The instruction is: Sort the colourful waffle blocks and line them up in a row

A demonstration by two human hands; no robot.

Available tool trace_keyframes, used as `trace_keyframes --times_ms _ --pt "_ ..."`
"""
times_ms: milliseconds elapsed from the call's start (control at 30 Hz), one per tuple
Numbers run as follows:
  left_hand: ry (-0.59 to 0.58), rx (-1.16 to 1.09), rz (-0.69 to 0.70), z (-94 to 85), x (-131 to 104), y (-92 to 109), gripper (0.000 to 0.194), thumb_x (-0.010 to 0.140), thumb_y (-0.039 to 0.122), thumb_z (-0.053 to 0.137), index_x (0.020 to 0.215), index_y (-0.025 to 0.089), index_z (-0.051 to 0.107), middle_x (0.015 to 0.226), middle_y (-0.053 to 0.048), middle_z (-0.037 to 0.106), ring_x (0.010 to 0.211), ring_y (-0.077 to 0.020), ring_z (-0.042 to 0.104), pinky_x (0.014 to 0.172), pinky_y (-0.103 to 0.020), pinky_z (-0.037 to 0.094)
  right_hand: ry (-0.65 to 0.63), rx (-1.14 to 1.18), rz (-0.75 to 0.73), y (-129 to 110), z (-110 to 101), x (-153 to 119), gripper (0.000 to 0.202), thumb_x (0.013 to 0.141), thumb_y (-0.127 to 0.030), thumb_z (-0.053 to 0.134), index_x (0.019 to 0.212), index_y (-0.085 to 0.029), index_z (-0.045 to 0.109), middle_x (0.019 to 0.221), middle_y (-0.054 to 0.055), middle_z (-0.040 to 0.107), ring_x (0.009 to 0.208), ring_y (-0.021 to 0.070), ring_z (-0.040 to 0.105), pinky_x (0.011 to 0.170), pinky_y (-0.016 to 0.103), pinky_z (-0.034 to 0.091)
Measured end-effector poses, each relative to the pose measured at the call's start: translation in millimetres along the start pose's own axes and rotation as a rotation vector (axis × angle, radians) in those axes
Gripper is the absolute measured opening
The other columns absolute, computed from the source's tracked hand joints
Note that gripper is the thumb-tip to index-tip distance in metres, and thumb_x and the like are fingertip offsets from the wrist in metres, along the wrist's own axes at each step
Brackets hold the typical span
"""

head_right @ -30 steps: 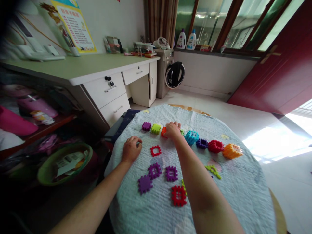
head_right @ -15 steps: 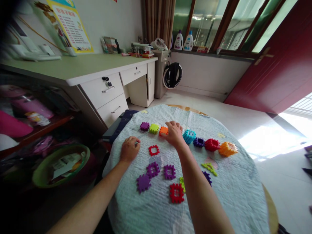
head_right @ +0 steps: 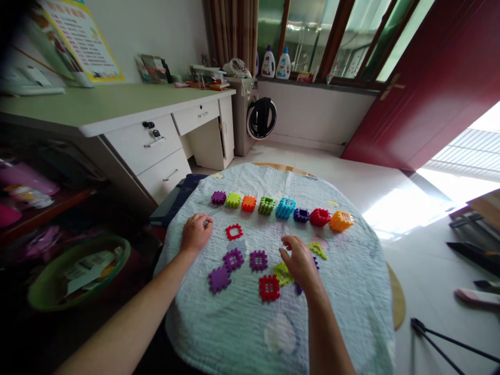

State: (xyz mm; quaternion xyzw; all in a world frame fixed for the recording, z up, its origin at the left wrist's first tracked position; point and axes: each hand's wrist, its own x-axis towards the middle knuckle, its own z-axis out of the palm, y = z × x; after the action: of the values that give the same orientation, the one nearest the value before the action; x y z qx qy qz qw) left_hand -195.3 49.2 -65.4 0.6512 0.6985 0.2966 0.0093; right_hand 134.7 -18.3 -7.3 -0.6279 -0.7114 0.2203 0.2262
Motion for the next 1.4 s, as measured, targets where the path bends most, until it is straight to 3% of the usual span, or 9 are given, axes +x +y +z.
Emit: trace_keyframes --times_ms 100,167,233,467,933,1033,1133,1233,1400 --pt "-0.003 0.011 -0.006 0.0 0 0 0.015 0.075 0.017 0.051 0.079 0.020 0.066 0.097 -0.009 0.066 0.093 -0.0248 0.059 0.088 -0.038 0.045 -0.212 -0.038 -0.052 -12 -9 -11 0.016 0.077 -0.022 0.058 0.091 -0.021 0.065 0.087 0.004 0.064 0.081 0.0182 0.059 0.078 0.031 0.046" --pt "-0.007 0.014 -0.008 0.0 0 0 0.015 0.076 0.017 0.051 0.079 0.020 0.066 0.096 -0.008 0.066 0.093 -0.0248 0.059 0.088 -0.038 0.045 -0.353 -0.087 -0.095 -22 -7 -21 0.020 0.073 -0.021 0.063 0.092 -0.022 0.067 0.093 0.005 0.064 0.088 0.0199 0.057 0.081 0.032 0.044" --pt "-0.011 0.016 -0.009 0.1 1 0 0.016 0.076 0.018 0.051 0.079 0.020 0.066 0.096 -0.008 0.066 0.093 -0.0249 0.059 0.087 -0.037 0.045 -0.416 -0.169 -0.111 -30 0 -31 0.027 0.068 -0.024 0.069 0.096 -0.023 0.068 0.100 0.007 0.061 0.095 0.0227 0.054 0.084 0.033 0.042" --pt "-0.010 0.007 -0.012 0.4 0 0 0.015 0.076 0.018 0.051 0.080 0.020 0.066 0.098 -0.008 0.066 0.095 -0.0251 0.059 0.089 -0.038 0.045 -0.406 -0.342 -0.105 -32 22 -44 0.043 0.061 -0.031 0.075 0.102 -0.022 0.063 0.108 0.008 0.055 0.098 0.0256 0.047 0.086 0.037 0.038" --pt "-0.007 0.004 -0.016 -0.3 0 1 0.015 0.075 0.018 0.051 0.078 0.021 0.065 0.096 -0.008 0.066 0.094 -0.0253 0.059 0.089 -0.038 0.045 -0.292 -0.180 -0.203 -42 13 -41 0.030 0.067 -0.026 0.069 0.095 -0.022 0.060 0.096 0.005 0.057 0.094 0.0223 0.048 0.086 0.035 0.040" --pt "-0.010 0.016 -0.012 -0.8 0 2 0.015 0.075 0.017 0.051 0.079 0.020 0.065 0.096 -0.008 0.066 0.093 -0.0250 0.059 0.089 -0.038 0.045 -0.285 -0.089 -0.278 -52 8 -28 0.029 0.068 -0.022 0.067 0.096 -0.021 0.058 0.094 0.004 0.057 0.090 0.0194 0.050 0.083 0.031 0.041" --pt "-0.011 0.020 -0.008 -0.9 0 1 0.016 0.075 0.017 0.050 0.079 0.021 0.065 0.097 -0.008 0.066 0.094 -0.0248 0.059 0.089 -0.037 0.045 -0.253 -0.071 -0.369 -67 12 1 0.028 0.070 -0.021 0.066 0.097 -0.020 0.057 0.095 0.003 0.056 0.090 0.0181 0.050 0.083 0.030 0.040" --pt "-0.015 0.015 -0.016 -0.9 1 1 0.015 0.076 0.017 0.051 0.080 0.021 0.065 0.098 -0.008 0.066 0.095 -0.0248 0.059 0.089 -0.037 0.045 -0.217 -0.154 -0.412 -83 29 40 0.031 0.071 -0.027 0.069 0.100 -0.020 0.059 0.100 0.005 0.056 0.093 0.0194 0.050 0.083 0.032 0.039" --pt "-0.024 0.004 -0.031 -1.6 0 2 0.015 0.075 0.018 0.052 0.081 0.021 0.065 0.098 -0.008 0.066 0.096 -0.0251 0.058 0.089 -0.037 0.045 -0.290 -0.315 -0.440 -100 64 89 0.043 0.072 -0.031 0.070 0.112 -0.021 0.059 0.115 0.008 0.055 0.104 0.0234 0.050 0.084 0.033 0.039"
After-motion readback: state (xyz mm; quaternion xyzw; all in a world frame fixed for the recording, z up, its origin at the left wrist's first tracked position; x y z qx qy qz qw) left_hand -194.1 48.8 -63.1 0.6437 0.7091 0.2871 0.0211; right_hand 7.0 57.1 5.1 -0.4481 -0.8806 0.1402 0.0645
